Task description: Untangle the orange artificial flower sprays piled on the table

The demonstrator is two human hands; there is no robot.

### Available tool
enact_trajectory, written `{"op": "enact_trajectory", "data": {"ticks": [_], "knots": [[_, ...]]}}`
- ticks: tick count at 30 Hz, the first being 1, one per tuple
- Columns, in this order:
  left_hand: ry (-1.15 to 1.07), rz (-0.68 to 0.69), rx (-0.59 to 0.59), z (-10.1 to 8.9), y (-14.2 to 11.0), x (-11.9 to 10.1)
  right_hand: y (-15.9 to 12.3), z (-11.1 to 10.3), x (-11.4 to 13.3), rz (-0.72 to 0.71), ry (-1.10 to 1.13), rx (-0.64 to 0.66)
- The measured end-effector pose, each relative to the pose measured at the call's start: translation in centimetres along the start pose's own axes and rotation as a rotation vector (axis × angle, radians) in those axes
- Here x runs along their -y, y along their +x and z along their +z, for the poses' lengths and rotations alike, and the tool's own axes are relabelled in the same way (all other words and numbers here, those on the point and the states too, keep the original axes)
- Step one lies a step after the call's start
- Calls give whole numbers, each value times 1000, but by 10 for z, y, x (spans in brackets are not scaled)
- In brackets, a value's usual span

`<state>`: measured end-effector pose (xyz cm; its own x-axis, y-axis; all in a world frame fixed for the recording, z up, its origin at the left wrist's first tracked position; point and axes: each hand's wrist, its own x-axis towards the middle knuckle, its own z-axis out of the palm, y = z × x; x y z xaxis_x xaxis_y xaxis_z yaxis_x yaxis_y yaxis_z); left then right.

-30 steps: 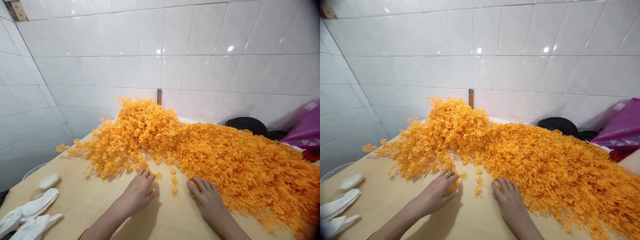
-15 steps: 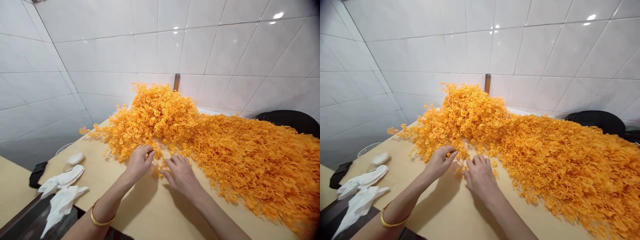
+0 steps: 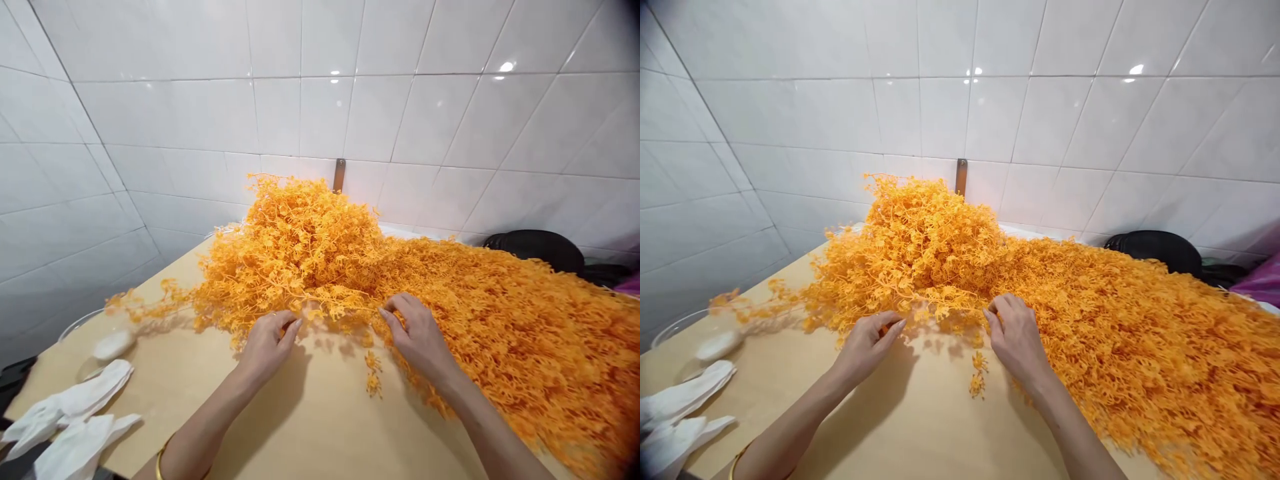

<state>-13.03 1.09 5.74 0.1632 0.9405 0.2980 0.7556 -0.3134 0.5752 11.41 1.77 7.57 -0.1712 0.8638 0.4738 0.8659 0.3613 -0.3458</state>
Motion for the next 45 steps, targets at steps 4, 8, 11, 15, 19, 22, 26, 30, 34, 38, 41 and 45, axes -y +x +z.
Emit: {"op": "enact_trajectory", "data": {"ticks": [4,8,11,15,19,22,26,30,34,38,41,45], "knots": [[-12,118,-256,-6,0,3,-13,11,1,-36,-72,110],[16,154,-424,-25,1,14,-11,21,26,-71,-74,61],[28,143,-476,-33,1,23,3,27,51,-145,6,-17],[119,179,-518,-28,0,33,27,52,81,-203,93,28],[354,201,-497,-17,4,48,42,87,96,-137,68,121],[513,116,-439,-11,9,62,43,95,98,-148,69,169],[674,-19,-346,-12,15,75,35,70,88,-179,119,85],[763,-107,-258,-18,22,80,31,28,60,-80,162,-4],[780,-128,-200,-21,29,77,29,1,35,26,297,-72],[783,-136,-148,-21,33,75,30,-7,20,57,285,-138],[786,-142,-109,-23,34,80,32,-15,9,98,276,-206],[786,-117,-102,-24,36,86,32,-27,-5,144,249,-214]]}}
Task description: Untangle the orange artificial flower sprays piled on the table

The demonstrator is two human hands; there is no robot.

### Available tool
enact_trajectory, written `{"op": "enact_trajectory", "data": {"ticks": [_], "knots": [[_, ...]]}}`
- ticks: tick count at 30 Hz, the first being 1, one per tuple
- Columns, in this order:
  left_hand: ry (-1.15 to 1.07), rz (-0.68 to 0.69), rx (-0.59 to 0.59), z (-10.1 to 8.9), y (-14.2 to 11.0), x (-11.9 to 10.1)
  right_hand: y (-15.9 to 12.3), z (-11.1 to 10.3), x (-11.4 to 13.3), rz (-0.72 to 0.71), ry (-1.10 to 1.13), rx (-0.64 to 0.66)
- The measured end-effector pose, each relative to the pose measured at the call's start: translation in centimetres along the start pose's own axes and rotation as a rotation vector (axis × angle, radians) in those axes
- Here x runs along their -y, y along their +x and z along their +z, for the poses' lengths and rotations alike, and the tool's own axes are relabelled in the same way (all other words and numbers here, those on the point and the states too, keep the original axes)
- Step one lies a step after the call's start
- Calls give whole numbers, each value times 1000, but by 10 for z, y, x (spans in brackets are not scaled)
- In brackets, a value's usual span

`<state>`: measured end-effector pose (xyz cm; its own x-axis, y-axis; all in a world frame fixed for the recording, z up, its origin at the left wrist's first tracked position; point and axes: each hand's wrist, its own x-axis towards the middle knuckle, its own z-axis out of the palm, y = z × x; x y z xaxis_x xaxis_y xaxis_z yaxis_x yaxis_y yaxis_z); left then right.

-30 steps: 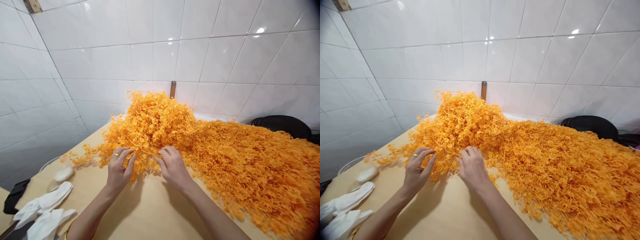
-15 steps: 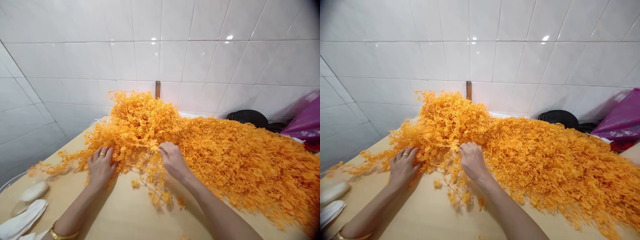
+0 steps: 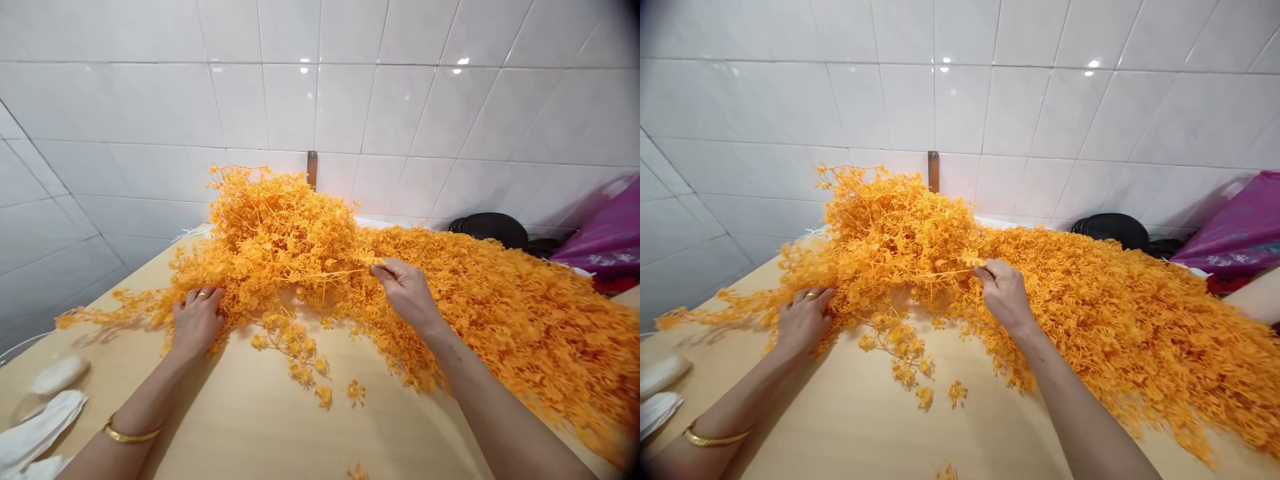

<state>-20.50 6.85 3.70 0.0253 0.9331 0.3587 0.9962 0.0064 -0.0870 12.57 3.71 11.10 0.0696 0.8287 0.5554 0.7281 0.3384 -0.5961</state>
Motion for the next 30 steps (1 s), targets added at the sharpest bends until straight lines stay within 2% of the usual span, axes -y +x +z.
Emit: {"op": "enact_trajectory", "data": {"ticks": [6,8,11,13,16,18,21,23,25,26,28,29,30], "knots": [[15,-66,114,3,5,2,-2,-17,-14,62,-39,43],[9,-68,86,3,6,5,-3,-31,-25,127,-41,-21],[15,-74,42,2,8,12,-4,-56,-41,241,-59,-208],[25,-68,47,0,8,14,-6,-66,-46,264,-8,-213],[47,-58,99,-13,7,10,-8,-67,-38,239,149,-146],[58,-56,106,-28,2,1,-8,-62,-30,225,223,-146],[13,8,-51,-55,-21,-22,-6,-55,-20,213,286,-140],[-140,151,-194,-67,-47,-44,-5,-54,-15,201,288,-108],[-393,454,-229,-70,-80,-71,-5,-54,-11,161,257,-72],[-503,632,-185,-67,-96,-84,-5,-54,-9,137,238,-56],[-590,993,-1,-56,-122,-112,-6,-54,-5,97,208,-27],[-626,1111,56,-49,-129,-125,-7,-54,-3,84,192,-9],[-642,1172,129,-42,-131,-137,-8,-54,-1,75,173,13]]}}
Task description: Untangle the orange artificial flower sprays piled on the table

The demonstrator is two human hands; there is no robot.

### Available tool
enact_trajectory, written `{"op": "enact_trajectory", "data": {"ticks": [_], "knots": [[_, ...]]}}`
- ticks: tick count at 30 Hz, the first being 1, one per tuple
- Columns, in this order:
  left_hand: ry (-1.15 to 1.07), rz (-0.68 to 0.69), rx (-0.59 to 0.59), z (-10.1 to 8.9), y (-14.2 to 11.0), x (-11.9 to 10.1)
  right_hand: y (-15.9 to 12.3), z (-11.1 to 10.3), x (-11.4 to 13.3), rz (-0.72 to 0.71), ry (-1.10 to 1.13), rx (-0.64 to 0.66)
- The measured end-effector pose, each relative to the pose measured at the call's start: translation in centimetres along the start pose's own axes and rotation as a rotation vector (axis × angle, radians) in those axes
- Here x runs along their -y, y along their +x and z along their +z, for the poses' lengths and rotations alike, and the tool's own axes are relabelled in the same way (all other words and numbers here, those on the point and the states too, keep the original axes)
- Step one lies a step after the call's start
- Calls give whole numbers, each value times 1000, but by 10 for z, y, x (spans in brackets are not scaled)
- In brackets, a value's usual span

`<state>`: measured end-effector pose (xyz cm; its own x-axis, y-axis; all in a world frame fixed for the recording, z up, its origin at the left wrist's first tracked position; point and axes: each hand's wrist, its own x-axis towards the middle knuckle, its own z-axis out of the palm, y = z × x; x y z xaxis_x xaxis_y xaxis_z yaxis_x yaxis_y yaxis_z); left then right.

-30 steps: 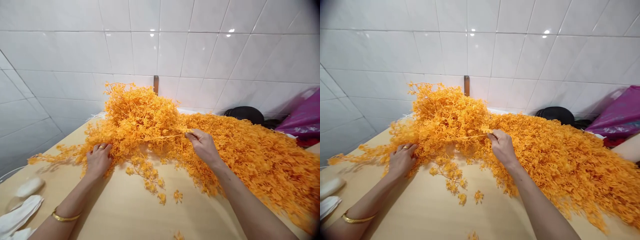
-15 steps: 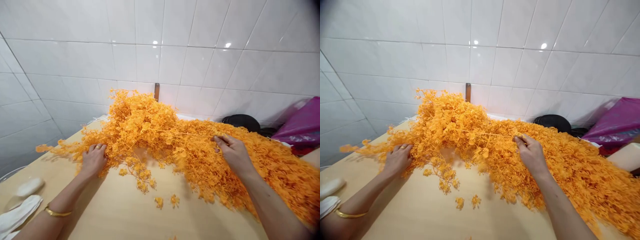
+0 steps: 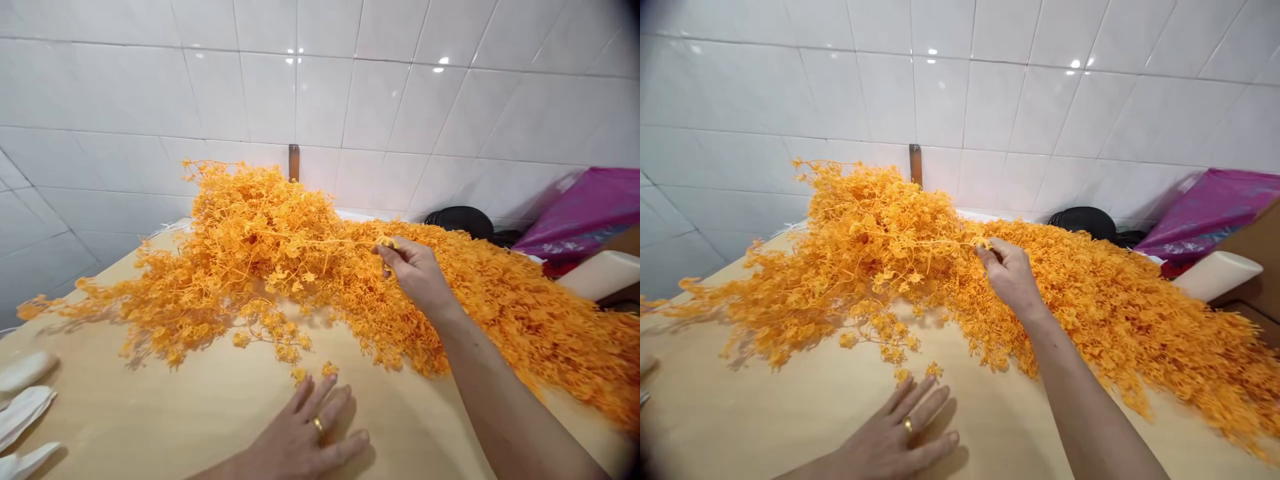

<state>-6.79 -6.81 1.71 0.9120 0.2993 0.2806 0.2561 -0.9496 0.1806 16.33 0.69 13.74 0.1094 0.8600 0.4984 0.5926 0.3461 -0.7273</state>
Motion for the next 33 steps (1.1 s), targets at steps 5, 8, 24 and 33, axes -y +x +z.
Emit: {"op": "enact_trajectory", "data": {"ticks": [5,8,24,33], "knots": [[-49,-212,18,13,64,39,-9,-5,1,-49,-116,141],[3,-328,10,-3,97,61,-15,-10,-1,-45,-157,189],[682,-723,-192,-70,2,158,-28,-41,-12,187,82,-489],[528,-698,-95,-86,20,130,-8,-82,34,75,394,-684]]}}
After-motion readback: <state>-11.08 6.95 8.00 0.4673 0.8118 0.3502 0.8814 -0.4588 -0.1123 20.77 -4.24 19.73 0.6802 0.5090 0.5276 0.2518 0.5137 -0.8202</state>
